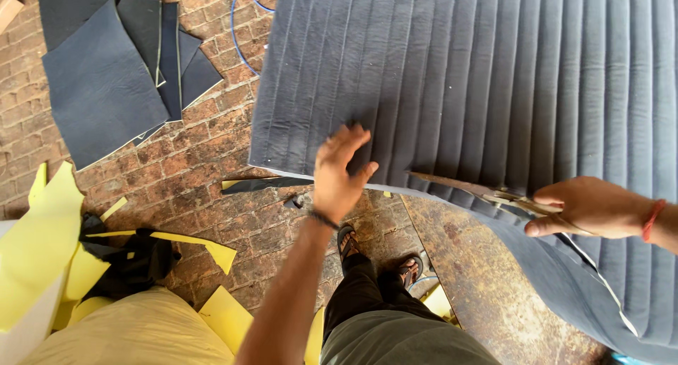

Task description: The person staples a quilted grey fabric-covered foam cushion onto a curved wooden furniture frame using a pneumatic nail gun, pressing the cushion flat with one hand while driving staples along the edge. They periodically reposition the cushion, tuck and pull the fabric edge over the frame by hand, and trim excess material with scissors.

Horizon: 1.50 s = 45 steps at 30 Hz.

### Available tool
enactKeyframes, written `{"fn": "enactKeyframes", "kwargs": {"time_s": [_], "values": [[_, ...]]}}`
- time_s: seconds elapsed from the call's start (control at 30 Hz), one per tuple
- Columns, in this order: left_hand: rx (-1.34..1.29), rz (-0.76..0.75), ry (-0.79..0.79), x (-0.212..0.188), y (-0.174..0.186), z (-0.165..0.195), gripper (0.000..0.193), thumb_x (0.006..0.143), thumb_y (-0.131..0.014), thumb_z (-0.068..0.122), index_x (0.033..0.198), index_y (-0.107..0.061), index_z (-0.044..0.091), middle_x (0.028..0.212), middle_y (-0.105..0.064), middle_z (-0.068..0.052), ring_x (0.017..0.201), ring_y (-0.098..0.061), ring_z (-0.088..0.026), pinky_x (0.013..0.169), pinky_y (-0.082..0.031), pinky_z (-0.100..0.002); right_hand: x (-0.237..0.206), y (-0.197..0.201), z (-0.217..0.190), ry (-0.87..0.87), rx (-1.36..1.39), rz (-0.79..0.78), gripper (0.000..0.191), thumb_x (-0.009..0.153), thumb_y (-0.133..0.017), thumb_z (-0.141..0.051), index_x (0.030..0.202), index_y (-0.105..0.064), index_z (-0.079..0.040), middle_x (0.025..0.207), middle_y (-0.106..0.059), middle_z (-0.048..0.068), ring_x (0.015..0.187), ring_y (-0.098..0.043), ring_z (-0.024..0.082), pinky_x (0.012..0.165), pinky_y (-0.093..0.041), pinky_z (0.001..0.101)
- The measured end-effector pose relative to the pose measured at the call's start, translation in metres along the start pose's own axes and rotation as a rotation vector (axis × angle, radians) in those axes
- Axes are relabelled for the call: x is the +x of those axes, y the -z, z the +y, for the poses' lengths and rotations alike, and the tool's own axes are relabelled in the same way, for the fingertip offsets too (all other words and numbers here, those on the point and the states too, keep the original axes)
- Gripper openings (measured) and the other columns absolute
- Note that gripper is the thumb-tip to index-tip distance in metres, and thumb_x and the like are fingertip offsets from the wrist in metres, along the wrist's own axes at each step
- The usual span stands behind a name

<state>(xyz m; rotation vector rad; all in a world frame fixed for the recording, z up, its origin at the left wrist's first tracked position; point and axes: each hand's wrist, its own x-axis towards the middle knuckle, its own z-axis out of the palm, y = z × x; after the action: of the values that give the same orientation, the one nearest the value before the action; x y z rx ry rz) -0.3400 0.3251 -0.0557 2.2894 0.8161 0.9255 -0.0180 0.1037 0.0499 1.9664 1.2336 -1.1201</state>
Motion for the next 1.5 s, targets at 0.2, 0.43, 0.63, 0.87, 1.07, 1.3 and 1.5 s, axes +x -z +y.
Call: {"fn": "enactKeyframes", "kwargs": {"time_s": [0.2,0.43,0.63,0.87,1.07,1.3,1.5], "values": [[-0.831,-0.086,1.043,-0.063,-0.028,0.021,0.035,0.101,-0.068,0.033,0.096,-0.072,-0.002,0.090,-0.079,-0.016,0.069,-0.075,-0.021,0.059,-0.061,-0.031,0.020,0.011,-0.030,0.045,-0.110,0.006,0.064,0.082,-0.061,-0.073,0.088,-0.077,-0.011,0.075,-0.070,0.003,0.073,-0.069,0.015,0.072,-0.057,0.0345],[-1.117,-0.156,1.136,-0.047,-0.044,0.029,0.030,0.095,-0.074,0.029,0.101,-0.074,-0.001,0.091,-0.078,-0.012,0.074,-0.074,-0.017,0.064,-0.061,-0.028,0.026,0.022,-0.047,0.119,0.088,0.013,0.052,0.075,-0.065,-0.066,0.095,-0.078,-0.020,0.077,-0.074,0.001,0.075,-0.071,0.015,0.075,-0.060,0.0364],[-1.106,-0.164,1.129,-0.053,-0.050,0.022,0.028,0.094,-0.076,0.026,0.090,-0.072,-0.002,0.085,-0.077,-0.010,0.070,-0.072,-0.015,0.058,-0.058,-0.027,0.035,0.027,-0.071,0.076,0.044,-0.037,0.056,0.082,-0.066,-0.066,0.090,-0.075,-0.011,0.075,-0.074,0.007,0.072,-0.074,0.019,0.073,-0.062,0.0384],[-1.036,-0.211,1.029,-0.051,-0.038,0.014,0.027,0.092,-0.078,0.024,0.087,-0.073,-0.002,0.083,-0.077,-0.011,0.067,-0.073,-0.015,0.055,-0.056,-0.027,0.039,0.041,-0.101,0.316,0.094,0.096,0.039,0.081,-0.071,-0.060,0.087,-0.075,-0.021,0.072,-0.066,-0.003,0.060,-0.065,0.010,0.060,-0.052,0.0292],[-0.992,-0.278,0.960,-0.053,-0.023,0.013,0.023,0.093,-0.076,0.020,0.088,-0.075,-0.002,0.080,-0.077,-0.011,0.066,-0.074,-0.014,0.053,-0.058,-0.025,0.038,0.054,-0.133,0.165,0.077,-0.017,0.053,0.082,-0.067,-0.063,0.076,-0.071,-0.011,0.061,-0.064,0.000,0.056,-0.063,0.013,0.060,-0.053,0.0320],[-0.899,-0.390,0.932,-0.048,-0.002,0.016,0.020,0.093,-0.075,0.018,0.094,-0.075,-0.002,0.081,-0.077,-0.009,0.068,-0.074,-0.012,0.057,-0.062,-0.025,0.044,0.069,-0.182,0.266,0.103,0.115,0.053,0.083,-0.069,-0.064,0.075,-0.069,-0.011,0.059,-0.058,0.002,0.054,-0.058,0.014,0.054,-0.046,0.0310],[-0.759,-0.467,0.867,-0.053,0.025,0.014,0.019,0.092,-0.076,0.022,0.099,-0.076,0.005,0.083,-0.077,-0.006,0.071,-0.074,-0.010,0.061,-0.060,-0.024,0.040,0.078,-0.197,0.260,0.099,0.089,0.057,0.078,-0.070,-0.066,0.077,-0.074,-0.009,0.062,-0.066,0.007,0.057,-0.067,0.017,0.057,-0.050,0.0333]]}}
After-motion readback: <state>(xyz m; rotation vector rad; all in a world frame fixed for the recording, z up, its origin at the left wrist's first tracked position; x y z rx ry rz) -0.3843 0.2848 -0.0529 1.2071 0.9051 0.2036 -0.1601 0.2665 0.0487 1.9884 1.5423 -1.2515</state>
